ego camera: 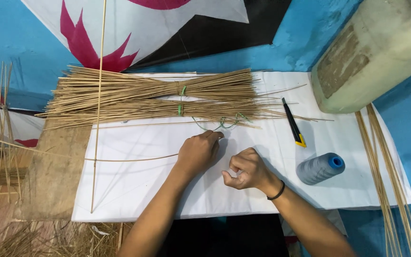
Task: Assembling a kite skeleton by tying bamboo sticks together with thread.
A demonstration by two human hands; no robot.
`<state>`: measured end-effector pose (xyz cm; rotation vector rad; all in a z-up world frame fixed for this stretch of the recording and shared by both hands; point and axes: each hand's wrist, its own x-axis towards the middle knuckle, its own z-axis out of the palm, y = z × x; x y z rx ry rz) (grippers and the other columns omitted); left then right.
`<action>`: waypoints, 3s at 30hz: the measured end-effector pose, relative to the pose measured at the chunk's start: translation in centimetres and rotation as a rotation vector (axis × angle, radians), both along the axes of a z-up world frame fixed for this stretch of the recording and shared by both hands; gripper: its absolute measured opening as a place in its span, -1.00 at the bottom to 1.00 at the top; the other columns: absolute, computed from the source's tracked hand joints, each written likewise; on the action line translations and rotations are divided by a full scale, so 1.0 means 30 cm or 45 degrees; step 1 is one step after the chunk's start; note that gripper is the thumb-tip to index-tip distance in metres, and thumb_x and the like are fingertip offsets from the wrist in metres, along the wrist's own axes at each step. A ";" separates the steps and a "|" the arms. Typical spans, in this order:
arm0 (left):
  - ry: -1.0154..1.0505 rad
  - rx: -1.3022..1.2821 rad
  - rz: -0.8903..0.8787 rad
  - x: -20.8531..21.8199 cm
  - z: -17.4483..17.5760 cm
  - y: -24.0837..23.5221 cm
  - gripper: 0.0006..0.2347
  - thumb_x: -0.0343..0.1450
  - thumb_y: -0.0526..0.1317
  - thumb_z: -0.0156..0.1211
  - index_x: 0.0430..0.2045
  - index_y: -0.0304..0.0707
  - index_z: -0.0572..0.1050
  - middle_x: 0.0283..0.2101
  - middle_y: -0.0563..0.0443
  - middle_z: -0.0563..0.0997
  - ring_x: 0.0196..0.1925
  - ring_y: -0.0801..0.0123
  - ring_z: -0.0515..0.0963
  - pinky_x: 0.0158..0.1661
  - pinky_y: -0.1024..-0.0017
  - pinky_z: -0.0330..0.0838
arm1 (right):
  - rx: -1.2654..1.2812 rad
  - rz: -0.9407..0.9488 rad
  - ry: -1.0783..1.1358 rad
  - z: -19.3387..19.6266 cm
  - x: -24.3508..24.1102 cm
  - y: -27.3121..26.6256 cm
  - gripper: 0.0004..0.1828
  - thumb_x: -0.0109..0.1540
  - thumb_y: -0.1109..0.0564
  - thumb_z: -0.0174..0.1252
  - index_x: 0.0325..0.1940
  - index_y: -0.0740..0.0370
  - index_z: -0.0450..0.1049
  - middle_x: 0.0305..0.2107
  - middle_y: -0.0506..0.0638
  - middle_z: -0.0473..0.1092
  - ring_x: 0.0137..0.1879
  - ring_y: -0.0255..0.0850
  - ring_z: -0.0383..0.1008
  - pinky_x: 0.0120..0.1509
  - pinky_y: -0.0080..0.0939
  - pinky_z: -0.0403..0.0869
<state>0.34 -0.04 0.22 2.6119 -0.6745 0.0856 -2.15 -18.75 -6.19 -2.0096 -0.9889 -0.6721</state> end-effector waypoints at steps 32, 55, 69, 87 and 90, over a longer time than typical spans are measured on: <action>0.094 -0.328 1.270 -0.272 0.182 0.672 -0.43 0.50 0.21 -0.03 -0.14 -0.43 0.66 -0.13 -0.32 0.71 -0.07 -0.08 0.70 -0.04 0.12 0.56 | 0.582 -0.205 1.003 -0.095 0.184 -0.108 -0.74 0.34 0.03 0.11 -0.37 0.19 0.51 -0.47 -0.12 0.45 -0.44 -0.37 0.27 -0.28 -0.35 0.31; 0.289 -0.661 0.537 -0.252 0.346 0.841 -0.86 0.40 -0.31 0.27 -0.33 -0.39 0.72 -0.63 -0.21 0.66 -0.51 0.23 0.42 -0.29 0.33 0.41 | 0.085 -0.219 1.327 0.352 -0.177 -0.333 -0.73 0.27 0.15 0.15 0.00 0.31 0.58 -0.56 0.18 0.54 -0.44 -0.19 0.39 -0.32 -0.25 0.41; 0.515 -0.743 0.770 -0.208 0.023 0.901 -0.84 0.51 -0.30 0.22 -0.29 -0.43 0.70 -0.19 -0.08 0.70 -0.37 0.31 0.52 -0.39 0.34 0.45 | 0.109 -0.815 0.833 0.427 -0.013 -0.666 -0.65 0.27 -0.04 0.22 0.01 0.22 0.57 -0.22 -0.06 0.51 -0.06 -0.29 0.51 -0.02 -0.28 0.45; 0.177 0.133 0.071 -0.285 -0.025 0.128 -0.60 0.45 0.22 0.08 -0.40 -0.11 0.56 -0.42 -0.01 0.63 -0.43 0.15 0.62 -0.50 0.15 0.49 | -0.447 -0.745 0.973 0.232 0.110 -0.728 -0.80 0.13 0.13 0.23 -0.55 0.27 0.56 -0.57 -0.03 0.53 -0.28 -0.35 0.48 -0.23 -0.24 0.31; 0.276 0.118 0.428 -0.121 -0.001 0.159 -0.56 0.43 0.24 0.02 -0.24 -0.14 0.59 -0.20 -0.05 0.68 -0.08 0.07 0.62 -0.27 -0.03 0.52 | -0.170 -0.848 1.065 0.333 0.016 -0.747 -0.86 0.20 0.14 0.21 -0.28 0.25 0.60 -0.60 0.06 0.52 -0.46 -0.27 0.47 -0.39 -0.26 0.36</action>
